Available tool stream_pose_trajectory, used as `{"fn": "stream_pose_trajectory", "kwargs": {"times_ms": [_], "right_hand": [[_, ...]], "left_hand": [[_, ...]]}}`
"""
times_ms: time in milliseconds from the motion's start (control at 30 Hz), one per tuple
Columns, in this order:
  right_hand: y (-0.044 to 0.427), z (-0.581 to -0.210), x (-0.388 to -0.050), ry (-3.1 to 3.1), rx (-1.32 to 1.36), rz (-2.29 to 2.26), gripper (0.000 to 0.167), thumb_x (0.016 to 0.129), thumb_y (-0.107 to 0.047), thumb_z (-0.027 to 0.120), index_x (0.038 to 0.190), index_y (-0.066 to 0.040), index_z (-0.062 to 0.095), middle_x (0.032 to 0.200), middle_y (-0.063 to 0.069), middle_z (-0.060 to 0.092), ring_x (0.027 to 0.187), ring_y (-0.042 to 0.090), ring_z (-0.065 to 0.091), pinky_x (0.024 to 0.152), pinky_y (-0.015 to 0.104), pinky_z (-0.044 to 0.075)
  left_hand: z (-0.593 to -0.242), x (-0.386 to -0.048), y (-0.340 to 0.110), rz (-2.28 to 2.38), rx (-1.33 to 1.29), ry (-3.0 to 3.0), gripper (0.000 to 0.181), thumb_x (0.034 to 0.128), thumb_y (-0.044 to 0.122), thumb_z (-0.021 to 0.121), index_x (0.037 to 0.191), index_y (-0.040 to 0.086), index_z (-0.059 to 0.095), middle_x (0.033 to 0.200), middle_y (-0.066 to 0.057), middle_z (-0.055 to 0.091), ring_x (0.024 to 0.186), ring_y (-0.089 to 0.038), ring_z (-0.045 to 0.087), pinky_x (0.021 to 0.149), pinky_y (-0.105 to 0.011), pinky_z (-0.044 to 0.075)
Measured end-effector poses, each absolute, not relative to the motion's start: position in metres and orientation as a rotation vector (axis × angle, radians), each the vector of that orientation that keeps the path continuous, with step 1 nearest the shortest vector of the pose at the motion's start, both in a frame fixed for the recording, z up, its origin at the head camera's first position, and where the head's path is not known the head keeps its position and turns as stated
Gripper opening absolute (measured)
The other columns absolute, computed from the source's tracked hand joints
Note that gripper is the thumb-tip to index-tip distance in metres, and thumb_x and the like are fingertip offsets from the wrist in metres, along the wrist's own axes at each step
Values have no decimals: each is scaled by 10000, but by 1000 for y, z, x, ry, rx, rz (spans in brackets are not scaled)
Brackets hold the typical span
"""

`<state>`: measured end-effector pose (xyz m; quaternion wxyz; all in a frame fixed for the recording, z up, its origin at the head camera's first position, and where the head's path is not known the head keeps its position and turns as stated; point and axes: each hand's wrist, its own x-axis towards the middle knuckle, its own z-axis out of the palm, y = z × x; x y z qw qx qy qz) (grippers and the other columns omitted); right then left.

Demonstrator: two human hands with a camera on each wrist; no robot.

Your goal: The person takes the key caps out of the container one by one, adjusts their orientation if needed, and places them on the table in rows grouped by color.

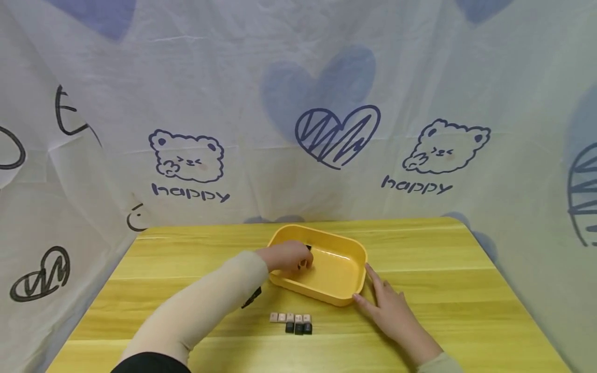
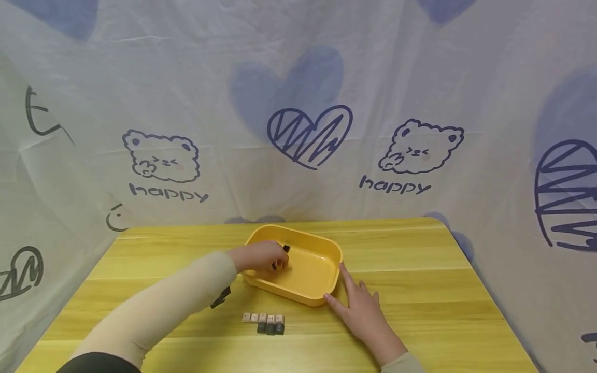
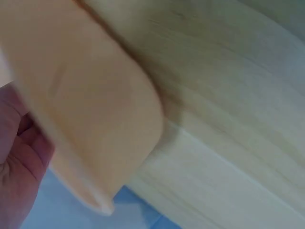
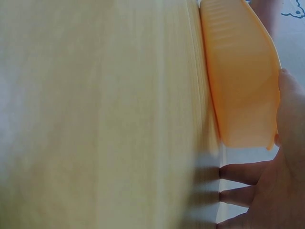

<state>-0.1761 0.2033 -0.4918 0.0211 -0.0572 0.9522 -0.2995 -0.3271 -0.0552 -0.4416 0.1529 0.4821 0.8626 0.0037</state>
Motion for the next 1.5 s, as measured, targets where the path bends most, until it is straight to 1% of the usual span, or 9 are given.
{"fn": "stream_pose_trajectory", "kwargs": {"times_ms": [133, 267, 433, 667, 833, 1000, 1133, 1300, 1500], "right_hand": [[202, -492, -176, 2952, -186, -927, 839, 947, -612, 472, 1575, -190, 111, 1462, 260, 384, 1329, 534, 305, 1009, 750, 105], [204, -491, -176, 2957, -186, -925, 838, 947, -613, 470, 1574, -183, 118, 1455, 267, 393, 1324, 533, 317, 1003, 756, 111], [205, -492, -176, 2957, -194, -917, 835, 952, -609, 462, 1575, -178, 111, 1459, 264, 389, 1323, 540, 311, 997, 763, 109], [205, -493, -176, 2968, -205, -916, 830, 956, -603, 460, 1573, -165, 117, 1450, 271, 398, 1315, 542, 322, 992, 767, 117], [205, -493, -175, 2969, -204, -906, 829, 960, -602, 451, 1574, -164, 105, 1452, 273, 394, 1314, 545, 321, 988, 769, 115], [205, -492, -176, 2960, -211, -908, 834, 960, -606, 445, 1574, -159, 99, 1455, 270, 389, 1316, 546, 316, 987, 769, 111], [205, -493, -176, 2963, -214, -909, 833, 962, -603, 444, 1575, -164, 90, 1457, 270, 386, 1314, 551, 313, 981, 774, 112], [204, -494, -177, 2970, -223, -901, 837, 964, -601, 444, 1575, -153, 88, 1472, 262, 364, 1315, 548, 314, 982, 772, 109], [202, -492, -176, 2957, -226, -909, 836, 965, -596, 446, 1573, -143, 92, 1473, 271, 352, 1318, 552, 303, 982, 771, 103]], "left_hand": [[-423, -320, -66, 128, 1408, 2533, 252, 817, 23, 773, 1066, 46, 742, 1037, -48, 698, 946, -189, 645, 851, -290, 507], [-405, -308, -77, 220, 1434, 2568, 210, 808, 65, 790, 1015, 39, 764, 966, -47, 709, 890, -187, 655, 810, -289, 525], [-395, -291, -89, 338, 1508, 2609, 157, 818, 122, 789, 964, 66, 774, 899, -13, 699, 815, -120, 640, 746, -222, 517], [-392, -256, -103, 576, 1495, 2724, 207, 799, 150, 809, 991, 84, 766, 940, 10, 677, 833, -96, 631, 748, -210, 516], [-398, -231, -111, 773, 1316, 2805, 199, 799, 123, 804, 990, 82, 769, 956, 27, 680, 863, -115, 625, 765, -242, 521], [-404, -209, -118, 990, 1061, 2877, 169, 768, 106, 823, 927, 86, 770, 880, 61, 642, 802, -108, 604, 715, -274, 533], [-417, -196, -123, 1085, 944, 2825, 162, 749, 105, 836, 892, 116, 762, 837, 92, 629, 750, -65, 591, 666, -229, 523], [-439, -183, -129, 1144, 832, 2726, 166, 728, 60, 843, 873, 79, 764, 822, 63, 651, 715, -44, 585, 628, -203, 513], [-459, -176, -132, 1116, 735, 2694, 165, 718, 28, 841, 862, 34, 761, 826, -8, 676, 702, -84, 654, 610, -176, 516]]}}
